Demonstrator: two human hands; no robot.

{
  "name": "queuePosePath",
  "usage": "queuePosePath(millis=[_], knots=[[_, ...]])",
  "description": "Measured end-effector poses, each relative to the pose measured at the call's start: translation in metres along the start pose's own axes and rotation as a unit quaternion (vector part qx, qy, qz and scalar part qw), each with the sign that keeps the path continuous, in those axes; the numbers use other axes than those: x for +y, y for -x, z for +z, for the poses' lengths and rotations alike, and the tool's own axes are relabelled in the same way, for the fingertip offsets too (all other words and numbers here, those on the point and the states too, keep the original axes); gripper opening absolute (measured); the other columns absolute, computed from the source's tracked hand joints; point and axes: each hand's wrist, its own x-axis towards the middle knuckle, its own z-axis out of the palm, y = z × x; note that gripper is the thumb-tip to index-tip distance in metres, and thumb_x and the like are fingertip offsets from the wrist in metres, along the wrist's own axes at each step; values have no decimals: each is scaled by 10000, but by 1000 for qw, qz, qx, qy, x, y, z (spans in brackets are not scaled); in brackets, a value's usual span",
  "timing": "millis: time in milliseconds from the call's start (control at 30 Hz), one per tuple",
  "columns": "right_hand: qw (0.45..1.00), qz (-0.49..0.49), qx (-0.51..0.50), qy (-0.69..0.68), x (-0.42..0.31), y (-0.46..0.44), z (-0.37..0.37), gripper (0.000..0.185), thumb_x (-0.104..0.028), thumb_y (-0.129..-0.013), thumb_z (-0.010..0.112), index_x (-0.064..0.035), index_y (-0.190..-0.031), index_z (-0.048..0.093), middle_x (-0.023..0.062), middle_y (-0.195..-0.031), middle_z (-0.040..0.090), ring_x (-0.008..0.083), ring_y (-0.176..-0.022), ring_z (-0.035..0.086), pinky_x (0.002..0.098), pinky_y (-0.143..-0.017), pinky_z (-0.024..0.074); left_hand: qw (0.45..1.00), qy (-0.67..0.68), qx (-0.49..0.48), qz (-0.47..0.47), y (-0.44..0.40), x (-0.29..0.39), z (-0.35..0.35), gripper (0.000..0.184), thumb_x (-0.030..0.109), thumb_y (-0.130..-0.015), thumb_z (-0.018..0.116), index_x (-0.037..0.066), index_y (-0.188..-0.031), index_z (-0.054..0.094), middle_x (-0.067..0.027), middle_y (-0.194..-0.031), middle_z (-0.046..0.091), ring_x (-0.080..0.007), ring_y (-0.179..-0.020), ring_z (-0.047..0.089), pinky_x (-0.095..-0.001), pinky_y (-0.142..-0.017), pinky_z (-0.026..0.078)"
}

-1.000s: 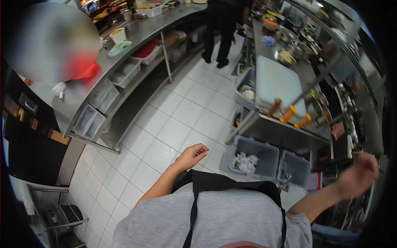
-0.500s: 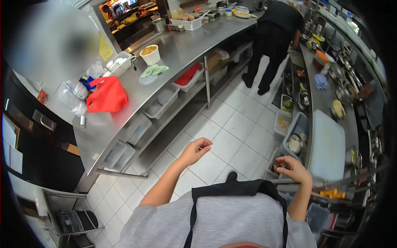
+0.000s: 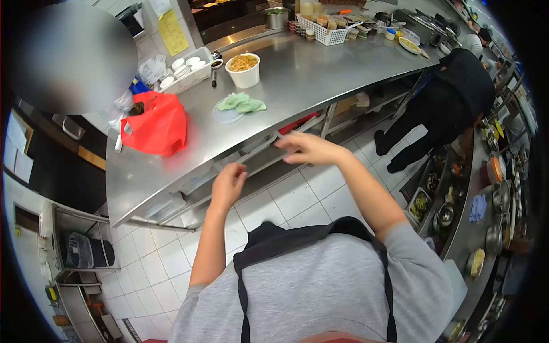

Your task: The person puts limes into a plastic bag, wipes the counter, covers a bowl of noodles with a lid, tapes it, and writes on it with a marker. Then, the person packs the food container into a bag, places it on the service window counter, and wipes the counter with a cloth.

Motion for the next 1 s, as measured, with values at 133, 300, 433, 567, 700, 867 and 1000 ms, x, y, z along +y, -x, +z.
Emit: queuePosePath(millis=[133, 300, 433, 567, 700, 867, 1000], knots=[[986, -103, 86, 95, 68, -151, -4, 596, -192, -728, 669, -91, -1249, 397, 160, -1229, 385, 300, -1038, 499, 353, -889, 413, 992, -104, 58, 41, -77, -51, 4, 173, 80, -761, 592, 18, -919, 560, -128, -839, 567, -263, -787, 560, -336, -712, 444], [974, 60, 133, 176, 118, -253, 0, 632, -185, -716, 674, -187, -1274, 376, 160, -1269, 352, 351, -1116, 425, 377, -914, 399, 986, -149, 73, 33, -155, -103, 14, 229, 102, -745, 600, 34, -958, 550, -140, -938, 543, -313, -911, 508, -380, -791, 413], [986, 32, 105, 129, 169, -274, 11, 480, -9, -665, 588, -189, -1105, 523, 146, -1191, 414, 325, -1091, 443, 375, -910, 388, 975, -219, 22, 26, -184, -136, 26, 197, 168, -742, 603, 78, -912, 561, -110, -943, 522, -291, -925, 483, -417, -808, 383], [978, 41, 204, -1, 176, -242, -48, 391, 93, -632, 497, -143, -928, 594, 134, -1091, 482, 322, -1065, 448, 356, -922, 376, 970, -238, 13, 48, -195, -147, 30, 150, 185, -751, 609, 72, -835, 558, -87, -856, 521, -283, -875, 480, -412, -819, 353], [891, 114, 417, 142, 258, -181, -129, 316, 95, -648, 482, -86, -886, 583, 163, -970, 522, 354, -944, 491, 382, -842, 412, 970, -224, 70, 58, -195, -144, 32, 130, 163, -760, 601, 62, -814, 539, -86, -827, 517, -273, -834, 476, -412, -832, 336], [935, 109, 276, 195, 318, -120, -147, 263, 54, -645, 490, -100, -825, 605, 140, -910, 548, 337, -891, 513, 376, -800, 423, 973, -178, 145, -1, -214, -124, 21, 78, 110, -795, 559, 46, -811, 518, -88, -814, 511, -264, -808, 470, -391, -837, 322], [961, 189, -202, 23, 230, -97, -181, 298, 33, -599, 472, -95, -827, 615, 68, -912, 568, 235, -884, 534, 320, -794, 421, 970, -144, 198, 1, -249, -98, 1, 89, 109, -818, 538, 33, -796, 496, -93, -797, 504, -271, -796, 467, -381, -778, 334]])
